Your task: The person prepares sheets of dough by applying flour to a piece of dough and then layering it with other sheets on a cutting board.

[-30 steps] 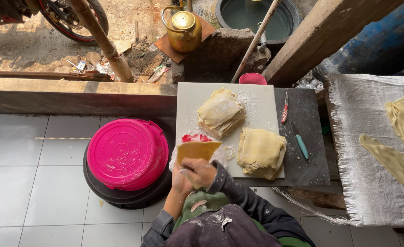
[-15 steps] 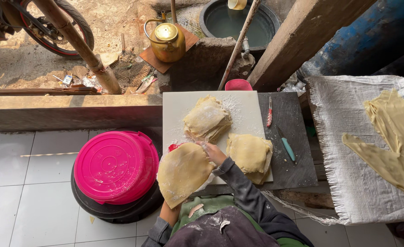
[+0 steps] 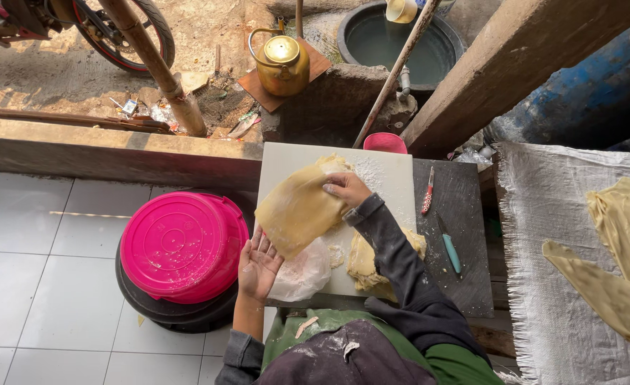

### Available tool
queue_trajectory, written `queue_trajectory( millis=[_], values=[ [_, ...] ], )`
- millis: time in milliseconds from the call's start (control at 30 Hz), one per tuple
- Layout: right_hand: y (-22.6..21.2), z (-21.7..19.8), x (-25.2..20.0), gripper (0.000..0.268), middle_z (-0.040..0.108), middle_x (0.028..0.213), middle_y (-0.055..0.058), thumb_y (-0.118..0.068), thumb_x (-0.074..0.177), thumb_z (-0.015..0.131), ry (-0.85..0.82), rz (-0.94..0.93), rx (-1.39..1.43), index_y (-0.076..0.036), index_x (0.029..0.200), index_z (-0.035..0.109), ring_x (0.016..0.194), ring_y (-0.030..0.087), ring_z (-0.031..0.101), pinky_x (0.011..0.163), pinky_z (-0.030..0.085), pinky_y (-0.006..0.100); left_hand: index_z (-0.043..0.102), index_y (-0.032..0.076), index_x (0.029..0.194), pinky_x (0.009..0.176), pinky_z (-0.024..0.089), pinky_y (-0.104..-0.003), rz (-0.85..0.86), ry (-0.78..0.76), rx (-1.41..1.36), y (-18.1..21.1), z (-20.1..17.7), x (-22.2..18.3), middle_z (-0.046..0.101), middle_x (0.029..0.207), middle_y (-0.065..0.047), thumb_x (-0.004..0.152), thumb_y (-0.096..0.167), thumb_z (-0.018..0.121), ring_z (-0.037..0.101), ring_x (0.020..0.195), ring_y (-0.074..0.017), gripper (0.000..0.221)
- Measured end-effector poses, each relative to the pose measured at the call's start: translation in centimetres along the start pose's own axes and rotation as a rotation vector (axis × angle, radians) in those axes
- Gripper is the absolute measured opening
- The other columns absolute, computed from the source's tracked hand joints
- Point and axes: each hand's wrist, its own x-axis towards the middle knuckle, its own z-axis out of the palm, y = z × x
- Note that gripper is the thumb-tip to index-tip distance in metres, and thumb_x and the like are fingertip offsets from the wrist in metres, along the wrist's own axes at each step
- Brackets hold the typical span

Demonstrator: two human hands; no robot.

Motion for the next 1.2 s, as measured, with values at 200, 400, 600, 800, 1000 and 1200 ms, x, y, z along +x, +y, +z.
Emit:
queue_trajectory(
  millis=[200,400,600,800,1000,1200],
  values=[
    [4.1,-7.1,-2.1,0.041,0.068,0.122,0.015,-0.023,0.088,0.068,0.406,0.250,-1.079,-0.015,0.128,0.067,0.115,0.037,0.062,0.098,0.049,0.047,0.039,0.003,0.153,0.111,0.043,-0.043,-0.021,0.311,0.201,-1.1,-6.4,-1.8,0.053,0.152,-0.017,0.099,0.020,0.035,0.052,0.138,-0.0285,0.056],
    [7.4,-9.2,-12.4,0.048,0.064,0.129,0.017,-0.036,0.092,0.068,0.175,0.500,-1.041,-0.013,0.133,0.063,0.122,0.035,0.058,0.106,0.044,0.046,0.042,0.004,0.151,0.111,0.046,-0.046,-0.128,0.425,0.158,-2.8,-9.1,-4.5,0.054,0.150,-0.014,0.098,0.018,0.037,0.054,0.135,-0.0257,0.055],
    [5.6,-6.3,-15.7,0.043,0.066,0.118,0.014,-0.034,0.083,0.074,0.321,0.372,-1.051,-0.009,0.116,0.065,0.115,0.033,0.063,0.098,0.050,0.043,0.040,0.004,0.151,0.110,0.046,-0.044,-0.163,0.303,0.229,-4.1,-8.4,-1.9,0.054,0.151,-0.016,0.098,0.019,0.038,0.055,0.134,-0.0286,0.055],
    [1.1,-3.9,-15.6,0.023,0.068,0.100,0.012,-0.028,0.085,0.070,0.194,0.265,-1.297,-0.010,0.097,0.064,0.096,0.033,0.066,0.085,0.052,0.046,0.041,0.001,0.151,0.110,0.047,-0.044,-0.305,0.157,0.385,-7.3,-5.7,-1.2,0.059,0.146,-0.019,0.099,0.023,0.042,0.060,0.130,-0.0308,0.057],
    [-9.6,3.1,-17.7,0.022,0.068,0.080,0.015,-0.021,0.084,0.066,-0.043,0.129,-0.907,-0.007,0.101,0.064,0.074,0.035,0.069,0.069,0.053,0.045,0.052,-0.007,0.145,0.108,0.047,-0.042,-0.522,-0.102,0.861,-10.1,-3.8,-3.3,0.067,0.140,-0.021,0.105,0.039,0.043,0.065,0.127,-0.0292,0.061],
    [-12.4,14.4,-16.6,0.023,0.069,0.090,0.017,-0.020,0.095,0.070,-0.368,-0.208,-0.542,-0.001,0.106,0.065,0.080,0.027,0.070,0.072,0.056,0.040,0.052,0.014,0.129,0.100,0.049,-0.040,-0.216,-0.014,0.362,-8.9,3.7,-3.7,0.065,0.122,-0.005,0.101,0.035,0.047,0.063,0.117,-0.0241,0.036]
  ],
)
